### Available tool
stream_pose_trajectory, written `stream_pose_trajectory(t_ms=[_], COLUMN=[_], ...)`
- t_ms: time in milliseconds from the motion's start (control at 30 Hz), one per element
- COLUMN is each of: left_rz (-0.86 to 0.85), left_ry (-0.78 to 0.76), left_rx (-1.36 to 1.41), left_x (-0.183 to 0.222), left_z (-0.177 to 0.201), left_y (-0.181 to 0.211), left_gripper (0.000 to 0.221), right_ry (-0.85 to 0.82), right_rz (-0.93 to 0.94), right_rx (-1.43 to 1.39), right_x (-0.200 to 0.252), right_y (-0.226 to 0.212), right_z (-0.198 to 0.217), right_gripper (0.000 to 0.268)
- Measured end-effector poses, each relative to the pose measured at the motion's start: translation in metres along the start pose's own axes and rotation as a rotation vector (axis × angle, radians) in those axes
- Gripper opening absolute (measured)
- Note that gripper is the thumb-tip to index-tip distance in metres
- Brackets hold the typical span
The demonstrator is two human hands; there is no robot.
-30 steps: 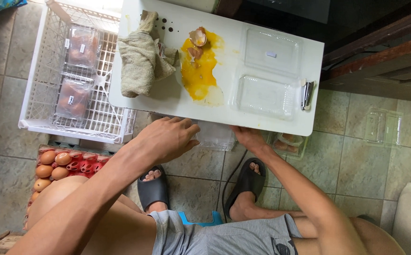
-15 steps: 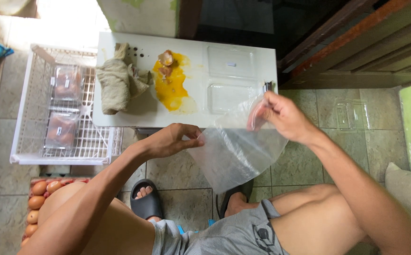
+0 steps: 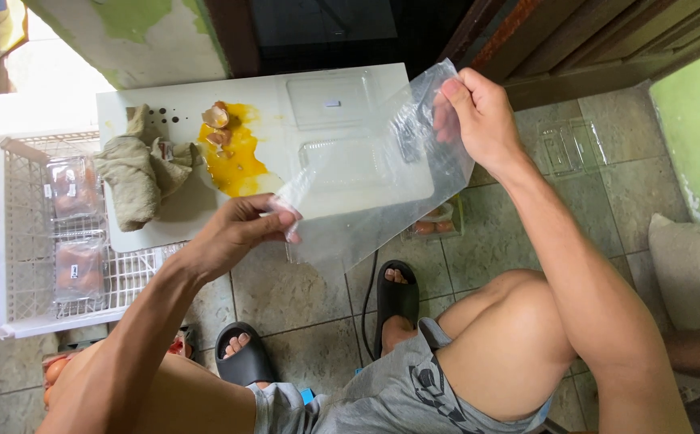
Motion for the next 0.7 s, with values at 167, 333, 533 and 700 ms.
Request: stream_pose_trajectory(t_ms=[167, 333, 533, 700], left_rz=[-0.127, -0.261, -0.468, -0.457], left_ry=[0.064, -0.102, -0.079, -0.125], left_rx=[0.058, 0.161, 0.342, 0.348], left_x=[-0.006, -0.001, -0.033, 0.001], left_z=[0.004, -0.031, -0.066, -0.095], left_y=[0.011, 0.054, 0.041, 0.069], left_gripper=[0.017, 0.041, 0.024, 0.024], right_ry=[0.030, 0.022, -0.139, -0.383], right_rz=[-0.007, 0.141, 0.343, 0.115], right_rx=[0.070, 0.250, 0.204, 0.124], right_x=[-0.002, -0.007, 0.033, 0.044], right_y=[0.003, -0.013, -0.092, -0.073], right_z=[0.000, -0.013, -0.047, -0.058], right_gripper=[0.021, 0.023, 0.018, 0.050])
Point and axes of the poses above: each hand's wrist, its own x-axis away from the middle knuckle, its own z-axis out of the back of the hand, y = z × x, the point moved 5 cm from there along -x, towards the middle knuckle, and after that the axes turned 14 degrees about z, right-handed, at the moved point
